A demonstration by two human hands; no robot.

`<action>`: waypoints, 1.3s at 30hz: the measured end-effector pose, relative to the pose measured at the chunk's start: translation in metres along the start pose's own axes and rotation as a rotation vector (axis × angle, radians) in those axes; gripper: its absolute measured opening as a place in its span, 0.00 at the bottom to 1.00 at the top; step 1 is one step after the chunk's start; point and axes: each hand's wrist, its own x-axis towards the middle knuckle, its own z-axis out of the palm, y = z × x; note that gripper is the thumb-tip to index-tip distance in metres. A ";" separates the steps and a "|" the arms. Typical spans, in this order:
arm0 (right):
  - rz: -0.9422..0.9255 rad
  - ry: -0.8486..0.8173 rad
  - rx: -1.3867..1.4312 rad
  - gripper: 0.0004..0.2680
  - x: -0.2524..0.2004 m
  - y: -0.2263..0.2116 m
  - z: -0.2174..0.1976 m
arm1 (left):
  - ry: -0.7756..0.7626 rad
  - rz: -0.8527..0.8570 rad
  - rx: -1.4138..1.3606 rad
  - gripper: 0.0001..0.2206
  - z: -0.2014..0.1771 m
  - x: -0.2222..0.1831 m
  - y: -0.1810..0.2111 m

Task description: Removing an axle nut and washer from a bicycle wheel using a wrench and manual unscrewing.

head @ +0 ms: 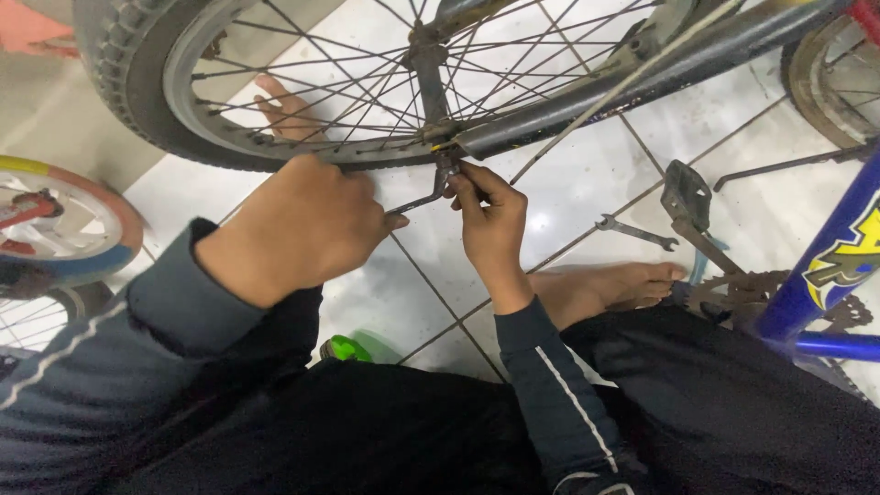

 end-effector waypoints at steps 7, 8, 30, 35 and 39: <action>0.007 0.012 -0.003 0.04 -0.001 -0.001 -0.001 | -0.025 -0.085 -0.195 0.22 0.006 -0.001 -0.010; -0.027 0.037 -0.035 0.03 -0.001 -0.004 0.000 | 0.003 -0.061 -0.106 0.20 0.010 0.001 -0.010; -0.041 0.099 -0.141 0.04 0.003 -0.016 -0.004 | 0.056 0.004 0.072 0.08 0.098 0.044 -0.012; 0.016 0.034 -0.070 0.05 0.003 -0.025 -0.003 | -0.076 0.009 0.067 0.05 0.084 0.044 -0.008; 0.063 -0.003 -0.050 0.07 0.002 -0.031 -0.005 | -0.097 -0.004 0.066 0.04 0.093 0.050 -0.002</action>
